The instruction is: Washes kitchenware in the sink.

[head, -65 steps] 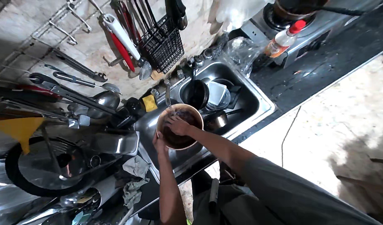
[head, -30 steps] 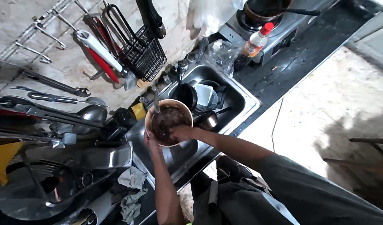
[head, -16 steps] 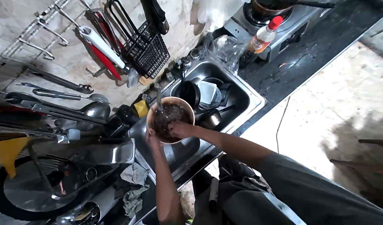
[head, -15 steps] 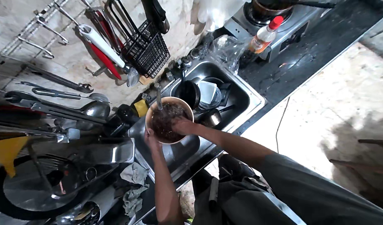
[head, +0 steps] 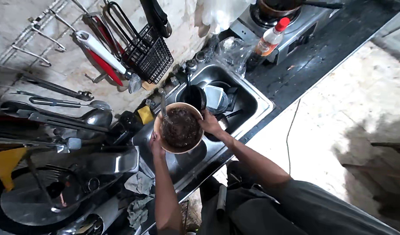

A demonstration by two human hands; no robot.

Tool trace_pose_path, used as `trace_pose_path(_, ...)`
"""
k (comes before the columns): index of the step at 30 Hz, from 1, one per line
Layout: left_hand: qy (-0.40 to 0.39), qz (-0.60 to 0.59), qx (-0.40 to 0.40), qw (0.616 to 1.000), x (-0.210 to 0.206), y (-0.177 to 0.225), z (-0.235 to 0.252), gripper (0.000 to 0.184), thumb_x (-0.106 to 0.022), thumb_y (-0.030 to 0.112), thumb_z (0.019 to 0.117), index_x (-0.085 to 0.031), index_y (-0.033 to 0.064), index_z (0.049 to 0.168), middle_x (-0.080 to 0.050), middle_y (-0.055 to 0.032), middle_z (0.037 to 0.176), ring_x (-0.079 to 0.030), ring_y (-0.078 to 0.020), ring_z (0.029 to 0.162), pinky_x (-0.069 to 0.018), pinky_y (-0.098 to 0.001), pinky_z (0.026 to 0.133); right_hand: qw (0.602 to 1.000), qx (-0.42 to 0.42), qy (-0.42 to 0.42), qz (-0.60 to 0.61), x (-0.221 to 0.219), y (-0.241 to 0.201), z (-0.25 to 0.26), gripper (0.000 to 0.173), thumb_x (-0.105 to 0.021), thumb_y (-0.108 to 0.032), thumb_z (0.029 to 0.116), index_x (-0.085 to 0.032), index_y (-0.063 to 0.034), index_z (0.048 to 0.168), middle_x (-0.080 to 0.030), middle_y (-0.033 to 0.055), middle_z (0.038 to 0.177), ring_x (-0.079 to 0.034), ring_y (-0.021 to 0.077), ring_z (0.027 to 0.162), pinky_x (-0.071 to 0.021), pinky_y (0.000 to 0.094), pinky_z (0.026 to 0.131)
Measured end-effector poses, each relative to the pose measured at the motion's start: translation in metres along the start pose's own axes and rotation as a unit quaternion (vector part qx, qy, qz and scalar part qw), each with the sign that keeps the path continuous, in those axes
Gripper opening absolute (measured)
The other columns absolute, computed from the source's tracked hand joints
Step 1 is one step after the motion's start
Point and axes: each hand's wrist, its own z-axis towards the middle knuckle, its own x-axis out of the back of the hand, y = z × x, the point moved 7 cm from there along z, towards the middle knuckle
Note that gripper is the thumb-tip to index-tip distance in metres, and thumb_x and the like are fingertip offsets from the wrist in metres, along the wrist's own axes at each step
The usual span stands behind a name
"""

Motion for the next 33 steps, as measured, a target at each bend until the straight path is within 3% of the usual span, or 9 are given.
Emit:
trace_pose_path(3,-0.037,0.061,0.007,0.997,-0.03,-0.01,0.018,0.036,-0.045,0.018,0.1103,-0.053,0.0064,0.144,-0.067,-0.0138,0.124,-0.068,-0.0204,0.104,-0.059,-0.0416,0.089,0.985,-0.099,-0.087,0.113,0.013,0.02,-0.001,0.053,-0.059,-0.014,0.0961,-0.046,-0.0165,0.147,-0.07,0.0228,0.104,-0.073,0.0338,0.069,-0.0625,0.0514,0.059)
trace_pose_path(9,-0.047,-0.025,0.032,0.998,-0.109,-0.028,0.034,0.054,-0.034,0.051,0.1095,-0.059,0.0133,0.14,-0.068,-0.0092,0.129,-0.065,-0.0223,0.117,-0.0552,-0.0475,0.098,0.997,-0.079,0.026,-0.002,0.1,-0.005,-0.032,0.046,-0.06,-0.019,0.0976,-0.048,-0.0095,0.141,-0.069,0.0247,0.096,-0.07,0.0388,0.069,-0.058,0.0575,0.061)
trace_pose_path(14,-0.039,-0.142,0.063,0.987,-0.154,-0.043,0.063,0.029,-0.042,0.011,0.1084,-0.051,0.0099,0.136,-0.061,0.0028,0.115,-0.058,-0.0012,0.088,-0.0502,-0.0174,0.076,0.985,-0.054,0.123,-0.105,0.162,-0.035,-0.025,0.05,-0.057,-0.011,0.0972,-0.045,-0.0105,0.146,-0.069,0.0268,0.101,-0.07,0.0479,0.092,-0.055,0.0651,0.073)
trace_pose_path(17,-0.024,-0.272,0.106,0.956,-0.161,-0.046,0.073,0.021,-0.031,0.017,0.1125,-0.051,0.0164,0.108,-0.053,0.0091,0.074,-0.046,0.0056,0.05,-0.0393,-0.0074,0.044,0.97,-0.035,0.185,-0.155,0.187,-0.048,-0.014,0.057,-0.052,-0.009,0.0986,-0.04,-0.0154,0.154,-0.07,0.0248,0.108,-0.07,0.0455,0.098,-0.0561,0.0639,0.079)
trace_pose_path(22,0.025,-0.33,0.106,0.938,-0.138,-0.04,0.069,0.055,-0.02,0.044,0.1107,-0.035,0.0226,0.063,-0.03,0.0087,0.046,-0.03,-0.0045,0.036,-0.0288,-0.0191,0.037,0.942,0.015,0.268,-0.201,0.215,-0.072,-0.017,0.069,-0.049,-0.006,0.0991,-0.029,-0.02,0.163,-0.063,0.0252,0.126,-0.07,0.0447,0.094,-0.0575,0.0613,0.076)
trace_pose_path(25,0.036,-0.334,0.084,0.938,-0.125,-0.037,0.068,0.044,-0.028,0.034,0.1109,-0.043,0.0208,0.072,-0.04,0.0077,0.054,-0.04,-0.0044,0.043,-0.0386,-0.0184,0.044,0.925,0.041,0.292,-0.239,0.223,-0.078,-0.018,0.071,-0.044,-0.004,0.0998,-0.024,-0.021,0.165,-0.061,0.025,0.129,-0.07,0.0434,0.083,-0.0567,0.0596,0.069)
trace_pose_path(27,0.001,-0.287,0.072,0.955,-0.117,-0.041,0.071,0.016,-0.039,0.017,0.1103,-0.054,0.0143,0.109,-0.06,0.0029,0.089,-0.06,-0.0044,0.073,-0.053,-0.0169,0.067,0.909,0.078,0.311,-0.267,0.224,-0.079,-0.018,0.072,-0.045,-0.002,0.0988,-0.025,-0.0202,0.165,-0.06,0.0255,0.127,-0.069,0.0415,0.073,-0.0563,0.0574,0.063)
trace_pose_path(29,-0.039,-0.204,0.059,0.976,-0.108,-0.046,0.073,0.033,-0.038,0.004,0.1076,-0.047,0.0067,0.14,-0.06,-0.0009,0.116,-0.059,-0.0028,0.091,-0.0505,-0.0157,0.081,0.896,0.111,0.327,-0.279,0.222,-0.079,-0.022,0.073,-0.048,-0.002,0.0979,-0.026,-0.0192,0.165,-0.06,0.0258,0.126,-0.067,0.0391,0.066,-0.0555,0.0547,0.058)
trace_pose_path(33,-0.012,-0.077,0.112,0.991,-0.107,-0.058,0.055,0.047,-0.028,0.045,0.1121,-0.044,0.0211,0.074,-0.036,0.0104,0.049,-0.034,-0.0024,0.038,-0.033,-0.0186,0.038,0.927,0.102,0.314,-0.181,0.212,-0.062,-0.051,0.074,-0.055,-0.007,0.0987,-0.023,-0.0222,0.164,-0.06,0.0239,0.124,-0.064,0.0349,0.056,-0.0564,0.0537,0.048)
